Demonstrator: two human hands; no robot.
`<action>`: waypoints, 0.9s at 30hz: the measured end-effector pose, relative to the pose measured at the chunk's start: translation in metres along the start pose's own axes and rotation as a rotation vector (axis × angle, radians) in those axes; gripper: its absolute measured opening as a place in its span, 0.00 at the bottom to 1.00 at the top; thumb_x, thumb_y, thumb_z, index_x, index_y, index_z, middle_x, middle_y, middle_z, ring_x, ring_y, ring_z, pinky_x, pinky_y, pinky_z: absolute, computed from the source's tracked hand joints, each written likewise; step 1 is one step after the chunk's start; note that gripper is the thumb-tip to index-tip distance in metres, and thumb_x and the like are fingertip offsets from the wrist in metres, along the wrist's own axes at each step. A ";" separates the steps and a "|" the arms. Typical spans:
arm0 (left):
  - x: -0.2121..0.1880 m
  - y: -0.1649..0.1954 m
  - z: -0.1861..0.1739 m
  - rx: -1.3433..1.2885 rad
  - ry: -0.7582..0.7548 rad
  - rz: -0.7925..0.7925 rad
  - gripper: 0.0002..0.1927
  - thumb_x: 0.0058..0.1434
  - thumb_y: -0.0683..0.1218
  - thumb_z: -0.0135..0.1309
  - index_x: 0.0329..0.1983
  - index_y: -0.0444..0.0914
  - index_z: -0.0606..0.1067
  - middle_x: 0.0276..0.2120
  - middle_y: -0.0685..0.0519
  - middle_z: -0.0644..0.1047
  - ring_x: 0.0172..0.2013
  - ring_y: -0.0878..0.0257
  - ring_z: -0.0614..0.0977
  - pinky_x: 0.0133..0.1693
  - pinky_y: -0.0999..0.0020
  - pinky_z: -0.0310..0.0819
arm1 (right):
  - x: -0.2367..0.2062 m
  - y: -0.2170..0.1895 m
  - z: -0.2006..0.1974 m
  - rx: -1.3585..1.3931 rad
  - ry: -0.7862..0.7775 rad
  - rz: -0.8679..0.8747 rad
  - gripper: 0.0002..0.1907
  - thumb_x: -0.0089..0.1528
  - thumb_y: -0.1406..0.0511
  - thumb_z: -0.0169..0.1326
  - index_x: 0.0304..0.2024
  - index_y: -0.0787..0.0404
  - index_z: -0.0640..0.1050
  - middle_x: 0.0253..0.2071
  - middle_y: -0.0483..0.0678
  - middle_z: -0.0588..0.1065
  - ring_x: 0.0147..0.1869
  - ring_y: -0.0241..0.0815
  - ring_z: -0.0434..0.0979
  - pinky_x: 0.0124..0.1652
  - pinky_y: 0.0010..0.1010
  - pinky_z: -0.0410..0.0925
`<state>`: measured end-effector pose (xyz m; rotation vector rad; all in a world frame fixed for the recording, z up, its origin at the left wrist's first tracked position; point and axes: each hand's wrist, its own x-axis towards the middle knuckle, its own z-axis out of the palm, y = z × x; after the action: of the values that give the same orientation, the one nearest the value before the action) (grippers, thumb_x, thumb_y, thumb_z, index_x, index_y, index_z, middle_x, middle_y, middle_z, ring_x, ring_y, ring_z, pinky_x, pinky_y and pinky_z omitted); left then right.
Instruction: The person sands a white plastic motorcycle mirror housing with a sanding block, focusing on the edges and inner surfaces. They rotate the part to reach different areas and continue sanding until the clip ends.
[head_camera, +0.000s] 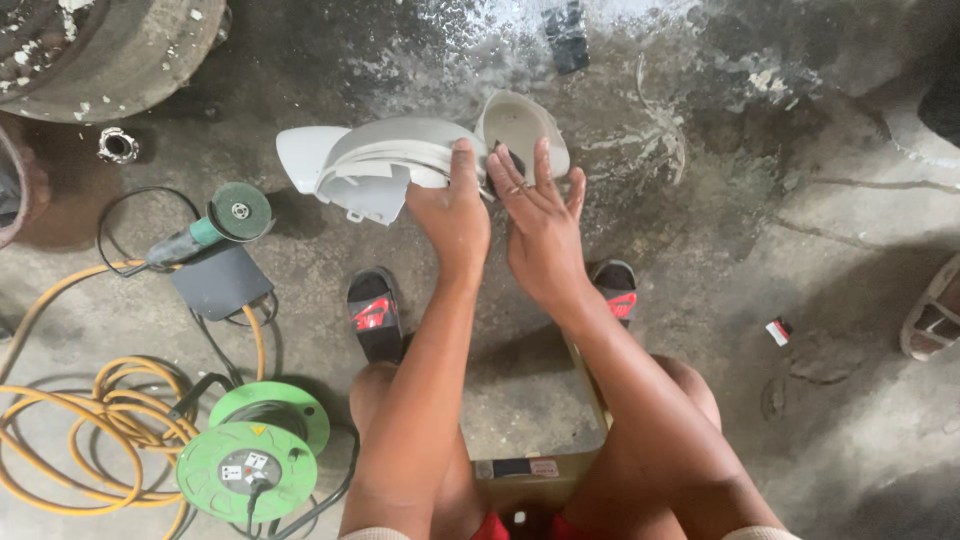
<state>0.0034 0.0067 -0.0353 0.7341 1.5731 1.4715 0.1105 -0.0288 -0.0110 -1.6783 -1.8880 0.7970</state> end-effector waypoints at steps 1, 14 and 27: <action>-0.001 0.000 0.000 0.010 -0.004 -0.026 0.14 0.66 0.40 0.58 0.50 0.25 0.75 0.46 0.43 0.81 0.45 0.59 0.83 0.49 0.63 0.77 | 0.001 0.000 0.000 -0.011 -0.006 0.002 0.37 0.60 0.80 0.43 0.72 0.53 0.67 0.74 0.48 0.65 0.83 0.58 0.46 0.71 0.67 0.32; -0.008 0.013 -0.001 -0.087 -0.121 -0.170 0.17 0.68 0.41 0.59 0.54 0.23 0.75 0.47 0.43 0.81 0.44 0.59 0.81 0.45 0.64 0.77 | 0.010 0.013 -0.011 0.057 -0.064 0.082 0.35 0.62 0.80 0.42 0.72 0.56 0.66 0.73 0.52 0.66 0.82 0.62 0.43 0.69 0.69 0.31; -0.003 0.039 -0.009 -0.680 -0.462 -0.356 0.25 0.69 0.42 0.56 0.65 0.32 0.63 0.51 0.44 0.76 0.46 0.54 0.83 0.38 0.56 0.83 | 0.025 0.062 -0.042 0.994 0.394 0.246 0.08 0.73 0.76 0.46 0.52 0.63 0.72 0.38 0.43 0.72 0.38 0.31 0.69 0.38 0.24 0.65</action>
<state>-0.0082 0.0046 0.0035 0.3301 0.7291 1.3238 0.1803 0.0052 -0.0258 -1.2657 -0.7767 1.1367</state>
